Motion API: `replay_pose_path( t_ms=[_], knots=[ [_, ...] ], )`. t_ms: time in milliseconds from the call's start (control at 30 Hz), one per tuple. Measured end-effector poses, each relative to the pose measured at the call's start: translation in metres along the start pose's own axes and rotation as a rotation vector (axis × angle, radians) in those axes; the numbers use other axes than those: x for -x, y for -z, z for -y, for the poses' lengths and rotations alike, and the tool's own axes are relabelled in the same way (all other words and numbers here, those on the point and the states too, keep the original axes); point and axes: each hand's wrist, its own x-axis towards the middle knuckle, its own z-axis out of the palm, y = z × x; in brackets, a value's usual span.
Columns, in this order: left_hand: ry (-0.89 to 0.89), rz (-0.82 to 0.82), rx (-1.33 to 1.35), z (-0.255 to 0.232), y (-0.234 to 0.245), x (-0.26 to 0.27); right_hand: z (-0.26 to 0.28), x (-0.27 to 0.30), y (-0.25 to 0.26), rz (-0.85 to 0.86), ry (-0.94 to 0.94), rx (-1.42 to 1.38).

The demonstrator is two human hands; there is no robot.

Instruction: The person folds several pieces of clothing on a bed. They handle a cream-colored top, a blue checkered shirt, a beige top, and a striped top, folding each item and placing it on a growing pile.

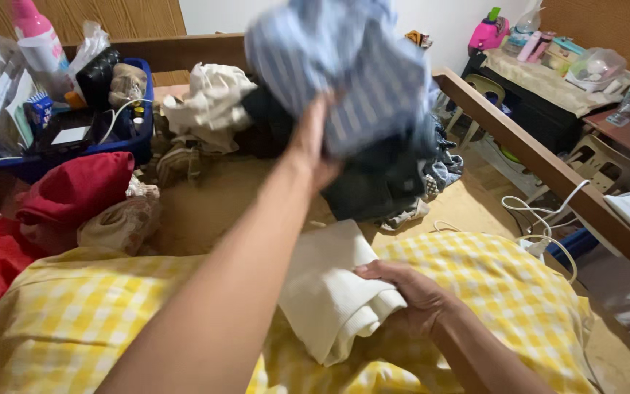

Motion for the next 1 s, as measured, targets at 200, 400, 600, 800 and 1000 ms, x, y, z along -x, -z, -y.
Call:
replay_pose_path(
  t_ms=[200, 400, 600, 800, 1000],
  knots=[
    [0.607, -0.252, -0.428, 0.119, 0.084, 0.049, -0.013, 0.012, -0.02, -0.015, -0.198, 0.071],
    [0.771, 0.068, -1.138, 0.121, 0.085, 0.092, -0.016, 0.018, -0.023, -0.089, -0.246, 0.126],
    [1.044, 0.305, -0.948, -0.009, 0.032, 0.092, 0.015, -0.022, -0.007, 0.089, 0.103, 0.15],
    [-0.065, 0.036, -1.949, -0.118, 0.064, 0.075, 0.064, -0.028, -0.076, 0.227, 0.279, 0.109],
    [0.423, -0.629, -1.05, -0.137, 0.038, 0.161, 0.063, -0.023, -0.139, 0.415, 0.276, 0.09]
  ],
)
